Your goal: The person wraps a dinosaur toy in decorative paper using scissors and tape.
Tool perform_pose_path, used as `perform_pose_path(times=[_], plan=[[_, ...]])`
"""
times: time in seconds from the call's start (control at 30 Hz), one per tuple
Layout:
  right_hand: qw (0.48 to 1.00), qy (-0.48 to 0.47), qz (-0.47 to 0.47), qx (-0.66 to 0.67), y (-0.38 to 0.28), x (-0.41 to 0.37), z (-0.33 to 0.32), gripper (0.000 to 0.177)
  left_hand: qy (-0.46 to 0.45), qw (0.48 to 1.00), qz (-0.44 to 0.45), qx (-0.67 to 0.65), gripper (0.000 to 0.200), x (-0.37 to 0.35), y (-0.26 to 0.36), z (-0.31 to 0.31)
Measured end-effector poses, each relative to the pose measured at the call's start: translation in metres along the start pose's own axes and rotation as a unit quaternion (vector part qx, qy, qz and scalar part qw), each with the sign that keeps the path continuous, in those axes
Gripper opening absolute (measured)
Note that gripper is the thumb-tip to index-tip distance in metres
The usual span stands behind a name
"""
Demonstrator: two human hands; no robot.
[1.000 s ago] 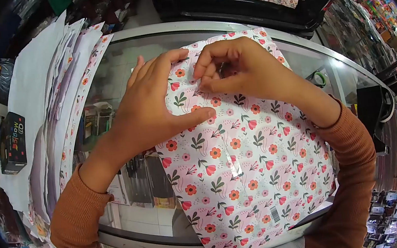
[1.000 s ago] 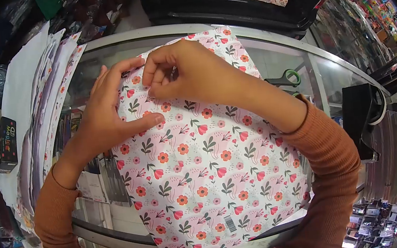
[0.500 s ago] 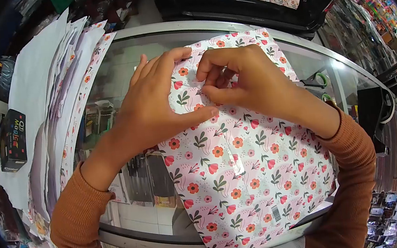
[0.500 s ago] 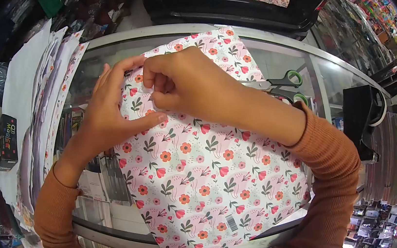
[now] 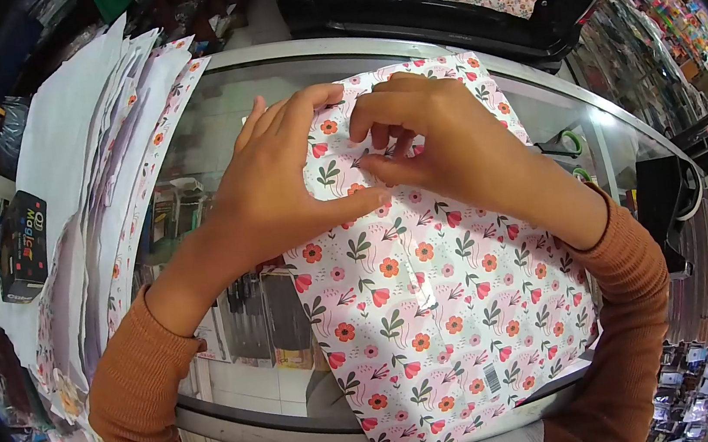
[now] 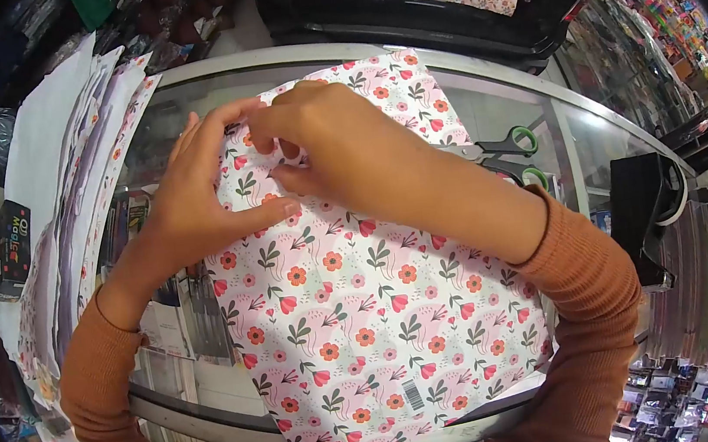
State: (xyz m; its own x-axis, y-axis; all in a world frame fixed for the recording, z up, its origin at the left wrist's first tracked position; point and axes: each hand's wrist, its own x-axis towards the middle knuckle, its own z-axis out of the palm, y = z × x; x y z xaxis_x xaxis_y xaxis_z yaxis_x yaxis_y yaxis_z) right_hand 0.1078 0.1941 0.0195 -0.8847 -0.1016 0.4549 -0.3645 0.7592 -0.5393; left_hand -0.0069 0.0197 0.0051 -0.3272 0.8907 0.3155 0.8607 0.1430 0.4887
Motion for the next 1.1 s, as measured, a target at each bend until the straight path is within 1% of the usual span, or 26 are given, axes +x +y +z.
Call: perform_pose_path(times=[0.07,0.1,0.2,0.23,0.33,0.43,0.53,0.73,0.83,0.93,1.03,1.1], plan=[[1.0,-0.015,0.023,0.007,0.001,0.002,-0.004,0.02,0.0,1.0,-0.001,-0.002,0.086,0.0,0.0,0.0],[0.999,-0.014,0.025,0.019,0.003,0.002,-0.005,0.017,-0.001,1.0,-0.002,-0.003,0.086,0.0,0.0,0.0],[0.989,-0.046,0.092,0.104,0.006,0.005,-0.011,0.013,0.003,1.0,-0.002,-0.003,0.085,0.0,0.0,-0.001],[0.978,-0.061,0.138,0.141,0.008,0.006,-0.013,0.011,0.005,1.0,-0.002,-0.002,0.085,0.0,0.0,0.0],[0.964,-0.044,0.159,0.207,0.018,0.007,-0.007,0.01,0.009,1.0,-0.005,-0.004,0.085,0.001,0.0,0.001],[0.963,-0.042,0.147,0.221,0.024,0.007,-0.004,0.009,0.005,1.0,-0.006,-0.004,0.085,0.001,-0.001,0.001],[0.958,-0.046,0.156,0.235,0.023,0.007,-0.003,0.007,0.01,1.0,0.003,0.002,0.086,0.001,-0.003,0.001],[0.951,-0.068,0.144,0.265,0.026,0.006,-0.001,0.008,0.011,1.0,0.007,0.004,0.085,0.0,-0.002,0.001],[0.95,-0.086,0.117,0.278,0.03,0.005,0.0,0.017,0.014,1.0,0.014,0.002,0.084,0.0,-0.003,0.001],[0.928,-0.073,0.156,0.331,0.025,0.005,-0.001,0.029,0.002,1.0,0.004,-0.003,0.085,0.001,-0.001,-0.001],[0.934,-0.079,0.156,0.311,0.025,0.004,-0.003,0.039,0.009,1.0,0.001,-0.008,0.085,0.001,0.0,0.001],[0.94,-0.081,0.126,0.307,0.026,0.006,-0.003,0.038,0.001,1.0,-0.007,-0.003,0.086,0.001,-0.001,0.0]])
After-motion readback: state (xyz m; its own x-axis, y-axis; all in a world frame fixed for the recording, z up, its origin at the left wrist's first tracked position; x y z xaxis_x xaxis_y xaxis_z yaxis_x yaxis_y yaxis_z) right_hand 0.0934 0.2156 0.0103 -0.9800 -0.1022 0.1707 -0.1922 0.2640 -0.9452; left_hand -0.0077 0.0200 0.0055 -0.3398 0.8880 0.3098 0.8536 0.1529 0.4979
